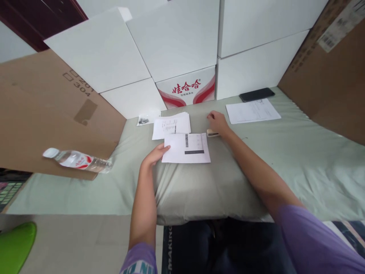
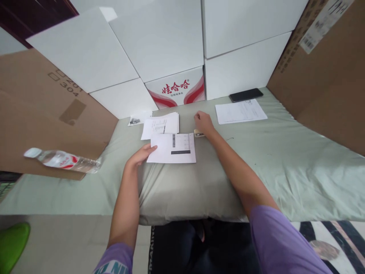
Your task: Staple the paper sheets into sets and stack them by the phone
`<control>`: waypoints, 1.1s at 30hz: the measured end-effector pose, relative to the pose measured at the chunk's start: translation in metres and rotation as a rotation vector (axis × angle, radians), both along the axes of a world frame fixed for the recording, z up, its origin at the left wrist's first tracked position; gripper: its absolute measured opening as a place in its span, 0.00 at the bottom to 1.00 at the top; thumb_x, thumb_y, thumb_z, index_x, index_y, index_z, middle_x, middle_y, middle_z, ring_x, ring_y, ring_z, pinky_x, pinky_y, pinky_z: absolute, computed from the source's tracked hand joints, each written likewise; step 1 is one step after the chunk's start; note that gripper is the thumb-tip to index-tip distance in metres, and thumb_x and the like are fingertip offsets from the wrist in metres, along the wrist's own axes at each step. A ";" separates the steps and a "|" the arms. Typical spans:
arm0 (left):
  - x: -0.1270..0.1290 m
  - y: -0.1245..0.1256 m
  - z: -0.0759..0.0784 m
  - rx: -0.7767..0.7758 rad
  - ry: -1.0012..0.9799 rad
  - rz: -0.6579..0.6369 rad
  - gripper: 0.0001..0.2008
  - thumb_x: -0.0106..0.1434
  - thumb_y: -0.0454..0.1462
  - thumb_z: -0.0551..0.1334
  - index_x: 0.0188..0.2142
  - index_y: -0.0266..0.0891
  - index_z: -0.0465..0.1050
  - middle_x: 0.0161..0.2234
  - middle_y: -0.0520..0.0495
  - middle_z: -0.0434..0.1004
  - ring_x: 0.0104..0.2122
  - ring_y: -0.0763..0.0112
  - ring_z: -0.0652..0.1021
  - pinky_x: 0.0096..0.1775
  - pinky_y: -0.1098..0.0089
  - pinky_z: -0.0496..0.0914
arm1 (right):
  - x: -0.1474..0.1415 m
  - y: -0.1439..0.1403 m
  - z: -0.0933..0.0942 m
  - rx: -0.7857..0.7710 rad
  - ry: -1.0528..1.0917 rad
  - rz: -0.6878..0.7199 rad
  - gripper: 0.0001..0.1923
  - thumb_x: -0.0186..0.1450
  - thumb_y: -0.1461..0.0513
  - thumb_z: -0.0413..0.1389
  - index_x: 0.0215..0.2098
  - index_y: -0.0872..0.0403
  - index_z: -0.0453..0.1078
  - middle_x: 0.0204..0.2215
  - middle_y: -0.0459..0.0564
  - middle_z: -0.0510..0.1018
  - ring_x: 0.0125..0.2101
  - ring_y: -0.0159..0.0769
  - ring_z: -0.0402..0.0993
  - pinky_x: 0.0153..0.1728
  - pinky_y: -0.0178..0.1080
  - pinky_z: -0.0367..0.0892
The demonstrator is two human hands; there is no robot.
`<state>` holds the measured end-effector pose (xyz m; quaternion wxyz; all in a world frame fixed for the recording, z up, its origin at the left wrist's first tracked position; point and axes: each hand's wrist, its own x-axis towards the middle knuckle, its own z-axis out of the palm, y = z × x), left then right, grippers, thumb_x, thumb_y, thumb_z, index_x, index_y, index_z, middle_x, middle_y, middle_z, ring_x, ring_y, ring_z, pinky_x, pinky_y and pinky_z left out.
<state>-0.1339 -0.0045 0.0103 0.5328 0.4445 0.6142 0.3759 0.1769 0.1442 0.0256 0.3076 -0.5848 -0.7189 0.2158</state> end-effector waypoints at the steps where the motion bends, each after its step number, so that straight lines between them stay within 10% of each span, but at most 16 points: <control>1: -0.003 0.000 0.001 0.024 -0.007 0.025 0.29 0.49 0.51 0.76 0.44 0.33 0.77 0.30 0.46 0.82 0.30 0.67 0.78 0.34 0.69 0.72 | 0.000 -0.001 0.004 -0.014 0.040 0.025 0.14 0.70 0.61 0.47 0.37 0.56 0.75 0.37 0.53 0.82 0.38 0.37 0.74 0.41 0.36 0.65; 13: 0.010 0.014 -0.011 0.350 -0.087 0.341 0.33 0.55 0.56 0.71 0.52 0.38 0.72 0.40 0.42 0.84 0.42 0.63 0.82 0.42 0.68 0.74 | -0.020 -0.039 0.033 -0.574 0.564 0.492 0.14 0.68 0.59 0.57 0.50 0.54 0.74 0.36 0.53 0.84 0.29 0.37 0.79 0.26 0.36 0.73; 21: 0.031 0.019 -0.022 0.232 -0.161 -0.041 0.32 0.58 0.60 0.67 0.51 0.39 0.71 0.20 0.56 0.73 0.13 0.77 0.67 0.15 0.76 0.56 | 0.071 0.012 0.027 -0.306 0.688 -0.007 0.05 0.69 0.66 0.56 0.33 0.56 0.69 0.16 0.41 0.64 0.14 0.25 0.54 0.13 0.29 0.50; 27: 0.035 0.020 -0.019 0.241 -0.126 -0.052 0.28 0.59 0.58 0.67 0.46 0.38 0.73 0.20 0.57 0.70 0.13 0.81 0.62 0.14 0.77 0.51 | 0.205 0.052 0.022 -0.134 0.435 -0.396 0.06 0.73 0.68 0.51 0.42 0.60 0.70 0.28 0.48 0.72 0.22 0.22 0.60 0.25 0.32 0.58; 33: 0.035 0.021 -0.019 0.235 -0.094 -0.070 0.26 0.60 0.56 0.67 0.45 0.38 0.73 0.18 0.59 0.67 0.12 0.81 0.59 0.15 0.76 0.48 | 0.251 0.071 -0.001 -0.148 0.153 -0.415 0.14 0.75 0.66 0.50 0.51 0.70 0.72 0.43 0.69 0.79 0.26 0.22 0.63 0.33 0.37 0.60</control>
